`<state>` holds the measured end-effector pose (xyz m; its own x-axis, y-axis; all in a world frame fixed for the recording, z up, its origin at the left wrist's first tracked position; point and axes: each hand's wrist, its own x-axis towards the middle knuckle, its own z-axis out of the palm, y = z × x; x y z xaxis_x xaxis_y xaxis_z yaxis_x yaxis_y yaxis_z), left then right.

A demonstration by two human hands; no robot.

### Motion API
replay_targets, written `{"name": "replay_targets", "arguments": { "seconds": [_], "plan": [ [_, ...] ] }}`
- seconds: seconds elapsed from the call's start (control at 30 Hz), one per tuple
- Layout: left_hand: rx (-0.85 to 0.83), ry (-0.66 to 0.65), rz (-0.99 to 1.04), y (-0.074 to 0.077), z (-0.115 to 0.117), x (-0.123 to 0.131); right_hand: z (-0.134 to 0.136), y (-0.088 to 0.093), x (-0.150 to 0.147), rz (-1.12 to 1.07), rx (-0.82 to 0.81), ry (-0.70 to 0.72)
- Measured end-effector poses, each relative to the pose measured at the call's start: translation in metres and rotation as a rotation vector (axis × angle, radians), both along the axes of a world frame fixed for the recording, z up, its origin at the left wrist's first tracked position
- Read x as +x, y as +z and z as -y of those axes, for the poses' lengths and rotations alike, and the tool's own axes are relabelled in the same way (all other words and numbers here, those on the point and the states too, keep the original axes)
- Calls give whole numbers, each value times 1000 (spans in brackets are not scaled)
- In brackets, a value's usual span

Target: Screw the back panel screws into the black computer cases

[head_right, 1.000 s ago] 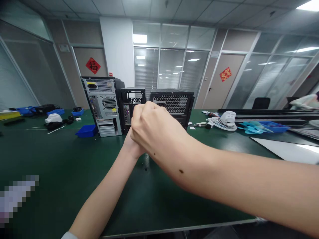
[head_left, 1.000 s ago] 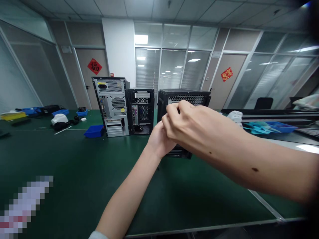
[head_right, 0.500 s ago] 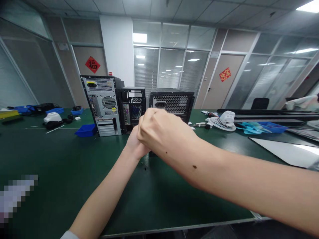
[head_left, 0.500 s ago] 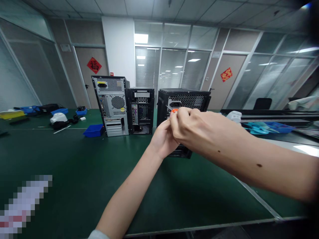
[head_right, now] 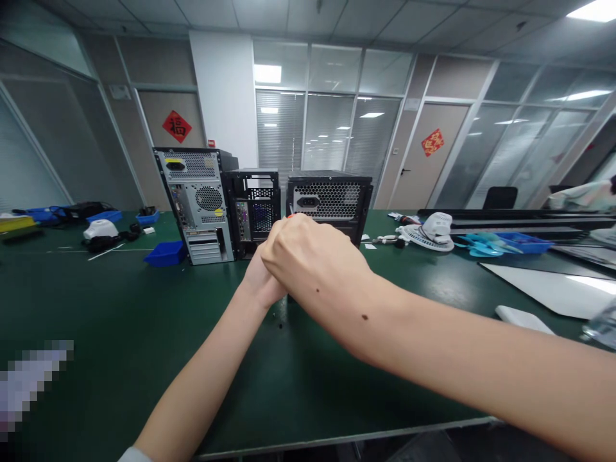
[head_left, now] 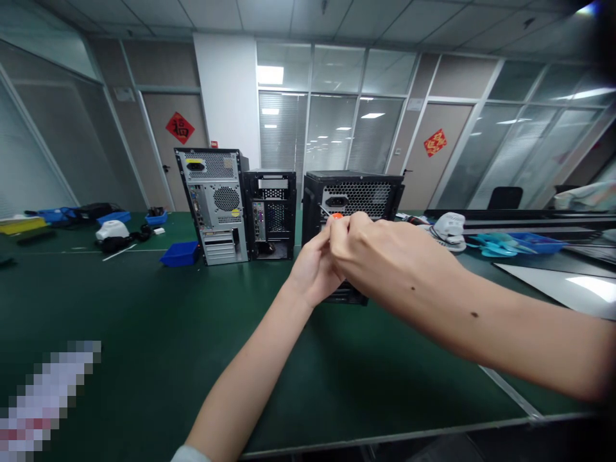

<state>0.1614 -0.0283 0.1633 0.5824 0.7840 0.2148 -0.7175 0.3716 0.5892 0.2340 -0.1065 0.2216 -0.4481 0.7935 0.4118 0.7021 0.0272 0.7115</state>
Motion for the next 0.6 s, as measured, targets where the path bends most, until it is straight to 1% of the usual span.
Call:
{"name": "replay_targets", "arguments": {
  "seconds": [0.17, 0.37, 0.4, 0.53, 0.6],
  "plan": [
    [52, -32, 19, 0, -1, 0, 5, -4, -6, -143, 38, 29],
    [139, 14, 53, 0, 2, -1, 4, -1, -16, -228, 26, -81],
    [131, 26, 46, 0, 2, -1, 3, -1, -16, -256, 35, -80],
    [30, 100, -21, -1, 0, -1, 0, -5, -18, -354, 124, 0],
    [27, 110, -15, -2, -2, -1, 0, -7, -21, -365, 154, -10]
  ]
}}
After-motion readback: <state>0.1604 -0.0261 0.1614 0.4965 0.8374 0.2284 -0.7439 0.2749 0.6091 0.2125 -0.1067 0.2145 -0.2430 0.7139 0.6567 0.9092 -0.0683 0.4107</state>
